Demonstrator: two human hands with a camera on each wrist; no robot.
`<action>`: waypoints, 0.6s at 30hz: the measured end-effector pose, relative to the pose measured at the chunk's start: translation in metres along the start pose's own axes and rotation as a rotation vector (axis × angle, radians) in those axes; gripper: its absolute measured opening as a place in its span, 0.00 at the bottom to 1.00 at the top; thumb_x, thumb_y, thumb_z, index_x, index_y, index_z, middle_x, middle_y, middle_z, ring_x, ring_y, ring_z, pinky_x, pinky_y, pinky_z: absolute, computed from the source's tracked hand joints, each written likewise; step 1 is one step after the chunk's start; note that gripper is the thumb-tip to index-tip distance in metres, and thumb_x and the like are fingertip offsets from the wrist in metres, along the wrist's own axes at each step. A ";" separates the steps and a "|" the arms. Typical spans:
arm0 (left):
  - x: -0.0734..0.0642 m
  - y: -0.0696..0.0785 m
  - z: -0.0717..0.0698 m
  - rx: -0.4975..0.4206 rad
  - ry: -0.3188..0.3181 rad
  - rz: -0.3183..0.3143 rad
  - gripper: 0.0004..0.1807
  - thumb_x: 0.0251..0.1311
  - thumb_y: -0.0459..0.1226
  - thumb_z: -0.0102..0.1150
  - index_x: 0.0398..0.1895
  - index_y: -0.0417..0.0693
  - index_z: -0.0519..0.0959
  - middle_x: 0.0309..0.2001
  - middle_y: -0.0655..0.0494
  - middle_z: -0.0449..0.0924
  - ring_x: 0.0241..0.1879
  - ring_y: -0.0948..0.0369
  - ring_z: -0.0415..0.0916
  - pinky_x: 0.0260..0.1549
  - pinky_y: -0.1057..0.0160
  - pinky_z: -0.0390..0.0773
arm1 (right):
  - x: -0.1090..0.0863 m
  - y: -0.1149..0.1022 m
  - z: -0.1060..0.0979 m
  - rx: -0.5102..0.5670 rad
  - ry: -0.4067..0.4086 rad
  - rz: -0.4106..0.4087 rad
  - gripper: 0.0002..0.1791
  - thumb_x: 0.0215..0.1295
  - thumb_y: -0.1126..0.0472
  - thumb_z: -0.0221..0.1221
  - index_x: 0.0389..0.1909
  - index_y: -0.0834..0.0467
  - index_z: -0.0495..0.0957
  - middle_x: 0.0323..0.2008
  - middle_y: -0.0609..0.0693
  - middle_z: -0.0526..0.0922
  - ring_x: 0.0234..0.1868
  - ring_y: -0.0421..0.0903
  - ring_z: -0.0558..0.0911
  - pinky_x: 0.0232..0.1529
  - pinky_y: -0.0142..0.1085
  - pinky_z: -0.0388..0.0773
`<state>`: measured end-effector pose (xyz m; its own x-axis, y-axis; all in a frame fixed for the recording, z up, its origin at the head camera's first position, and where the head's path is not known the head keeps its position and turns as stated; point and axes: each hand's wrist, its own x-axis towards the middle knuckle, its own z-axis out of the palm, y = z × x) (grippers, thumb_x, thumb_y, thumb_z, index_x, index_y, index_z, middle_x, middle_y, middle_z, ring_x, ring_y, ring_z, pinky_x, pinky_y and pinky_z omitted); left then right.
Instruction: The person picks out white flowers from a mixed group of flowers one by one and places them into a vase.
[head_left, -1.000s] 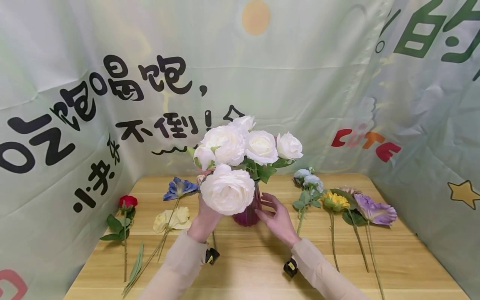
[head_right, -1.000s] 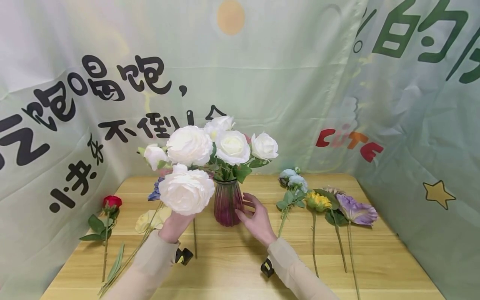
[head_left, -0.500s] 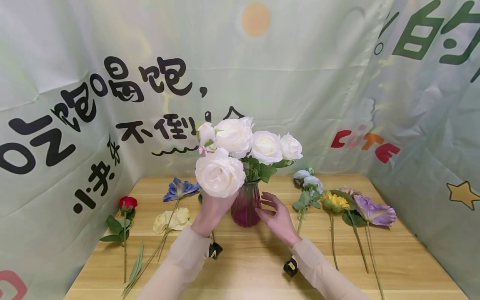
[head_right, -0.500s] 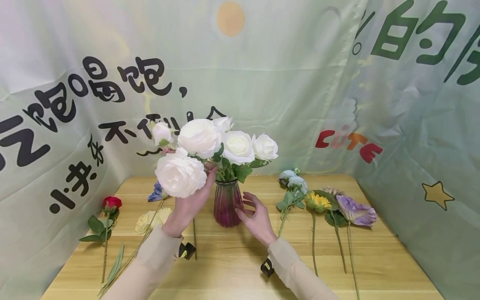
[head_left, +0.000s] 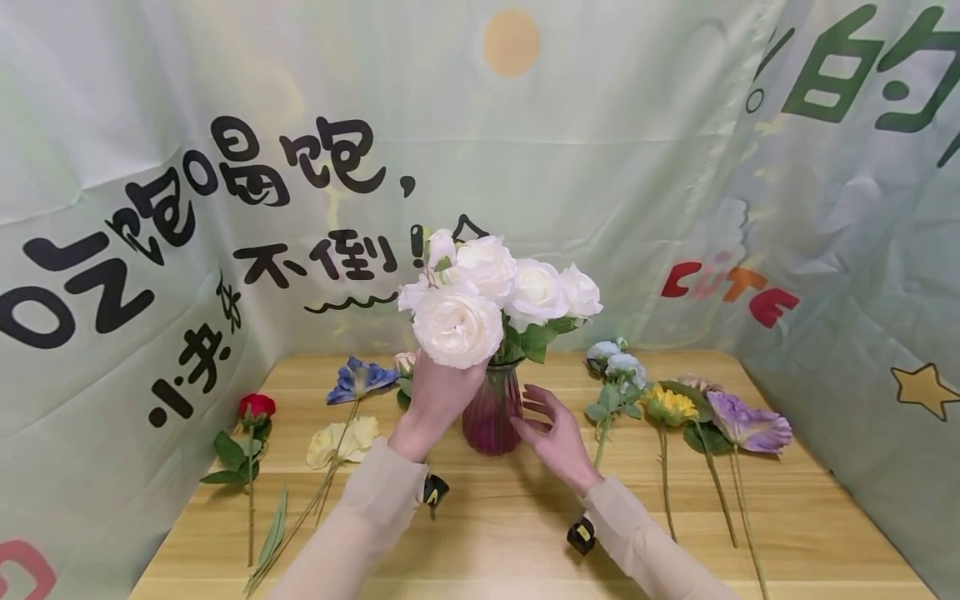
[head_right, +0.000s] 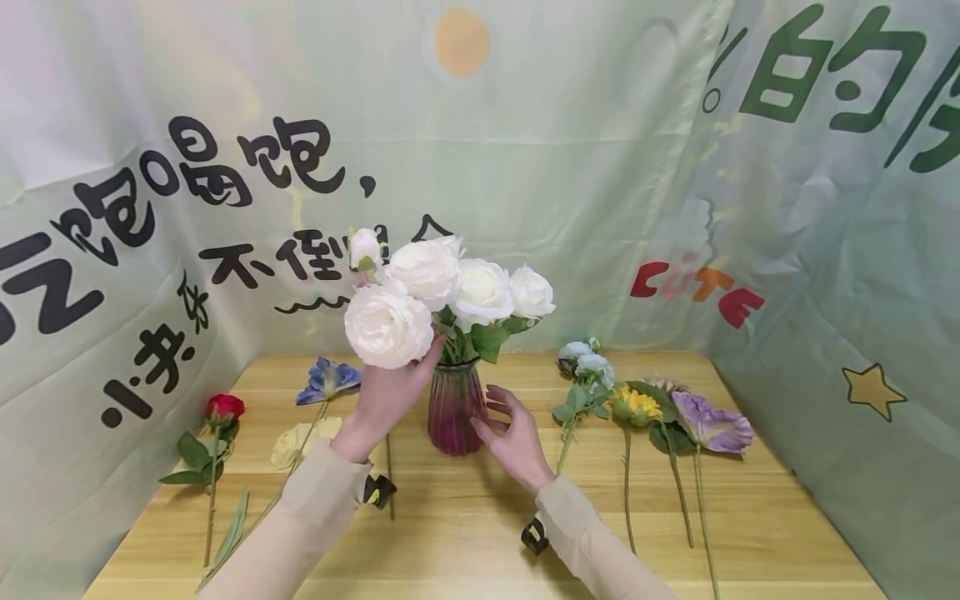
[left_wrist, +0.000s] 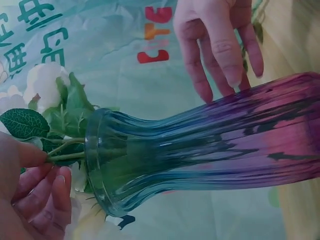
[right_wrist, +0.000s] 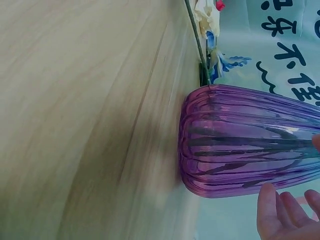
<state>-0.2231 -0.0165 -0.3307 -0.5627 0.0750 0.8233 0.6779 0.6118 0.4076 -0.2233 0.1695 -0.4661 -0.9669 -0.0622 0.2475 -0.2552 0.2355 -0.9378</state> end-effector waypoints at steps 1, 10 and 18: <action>0.000 0.000 0.001 0.014 -0.001 0.007 0.10 0.62 0.33 0.65 0.43 0.39 0.78 0.43 0.45 0.82 0.48 0.50 0.81 0.48 0.47 0.81 | 0.000 0.000 -0.001 0.000 0.002 0.002 0.32 0.64 0.65 0.67 0.68 0.62 0.69 0.66 0.63 0.75 0.64 0.62 0.78 0.62 0.50 0.80; -0.009 -0.007 0.007 0.213 0.051 0.207 0.11 0.54 0.32 0.69 0.37 0.38 0.77 0.42 0.43 0.80 0.51 0.47 0.78 0.53 0.46 0.79 | -0.002 0.001 -0.002 -0.003 -0.003 0.008 0.32 0.63 0.67 0.66 0.68 0.65 0.68 0.65 0.64 0.75 0.64 0.63 0.78 0.62 0.49 0.80; -0.027 -0.012 0.002 -0.013 -0.016 0.080 0.17 0.57 0.30 0.68 0.48 0.36 0.75 0.50 0.40 0.80 0.56 0.46 0.78 0.55 0.44 0.78 | -0.002 0.003 -0.004 -0.011 0.000 0.014 0.32 0.63 0.67 0.67 0.68 0.61 0.69 0.65 0.63 0.76 0.64 0.62 0.78 0.62 0.49 0.80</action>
<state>-0.2171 -0.0246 -0.3589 -0.5139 0.1355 0.8471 0.7270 0.5929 0.3463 -0.2222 0.1738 -0.4684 -0.9704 -0.0586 0.2345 -0.2417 0.2466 -0.9385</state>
